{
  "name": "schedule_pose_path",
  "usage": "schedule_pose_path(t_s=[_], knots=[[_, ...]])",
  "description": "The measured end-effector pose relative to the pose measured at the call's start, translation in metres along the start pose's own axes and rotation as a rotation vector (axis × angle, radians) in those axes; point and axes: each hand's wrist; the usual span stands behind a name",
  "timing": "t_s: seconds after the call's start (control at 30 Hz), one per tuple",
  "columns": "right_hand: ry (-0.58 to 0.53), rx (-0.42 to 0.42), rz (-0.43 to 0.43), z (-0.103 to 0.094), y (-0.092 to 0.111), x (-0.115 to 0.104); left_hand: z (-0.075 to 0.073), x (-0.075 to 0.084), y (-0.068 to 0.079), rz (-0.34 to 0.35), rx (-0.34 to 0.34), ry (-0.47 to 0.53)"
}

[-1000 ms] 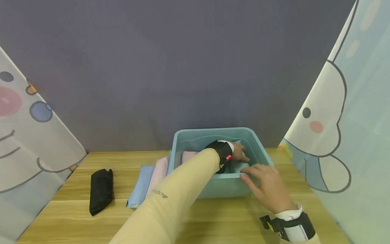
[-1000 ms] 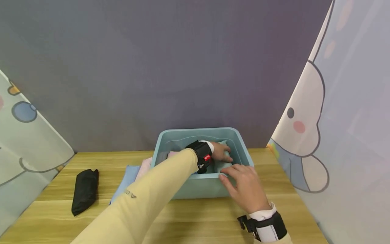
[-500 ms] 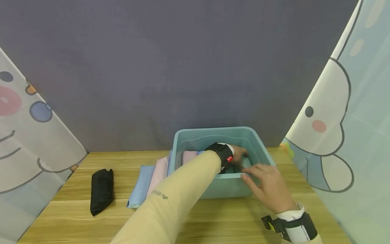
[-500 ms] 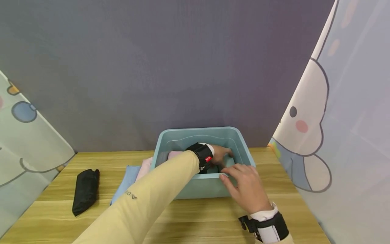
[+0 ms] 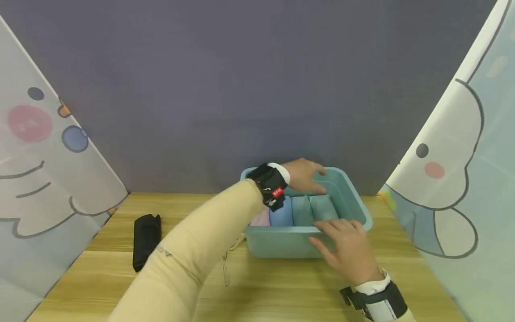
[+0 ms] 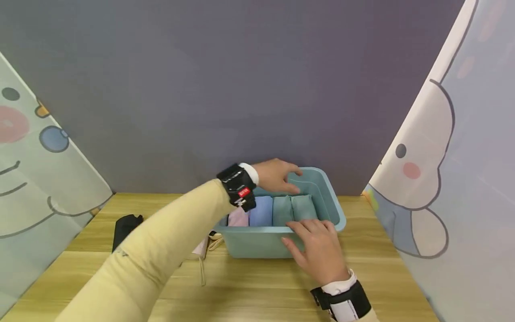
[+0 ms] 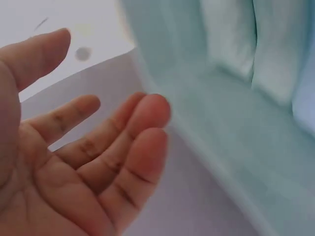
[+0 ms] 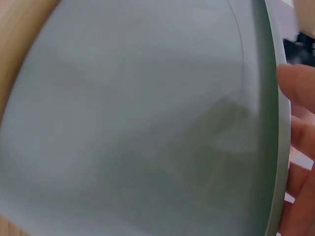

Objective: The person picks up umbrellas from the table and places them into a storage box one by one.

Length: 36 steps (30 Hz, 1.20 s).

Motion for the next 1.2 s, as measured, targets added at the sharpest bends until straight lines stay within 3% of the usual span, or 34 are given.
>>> schedule_pose_path(t_s=[0.1,0.2,0.3,0.4,0.57,0.73,0.87,1.03,1.2], knots=[[-0.001,0.014,-0.006,0.006,-0.001,-0.002,-0.034,-0.020,0.034,0.006,0.144,0.032],[-0.017,0.031,-0.003,0.014,-0.005,0.000,-0.054,-0.046,0.072,-0.053,0.312,0.082],[-0.013,0.056,0.015,0.022,-0.009,0.005,-0.050,-0.076,0.101,-0.142,0.484,0.126],[-0.004,0.097,0.030,0.029,-0.008,0.014,-0.024,-0.104,0.120,-0.254,0.559,0.155],[-0.016,0.126,0.023,0.033,-0.002,0.031,0.037,-0.135,0.141,-0.426,0.507,0.082],[-0.007,0.109,0.033,0.026,0.004,0.049,0.084,-0.141,0.152,-0.505,0.466,0.023],[-0.001,0.107,0.039,0.020,0.008,0.061,0.102,-0.136,0.160,-0.547,0.449,0.068],[-0.010,0.154,0.021,0.015,0.011,0.069,0.118,-0.136,0.169,-0.552,0.428,0.101],[-0.004,0.153,0.024,0.011,0.012,0.070,0.125,-0.132,0.165,-0.536,0.433,0.095]])
Point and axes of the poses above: each hand's wrist, its own y-axis away from the middle knuckle, its own z-axis out of the palm, x = y × z, and after that the axes turned 12 degrees about x, right-handed
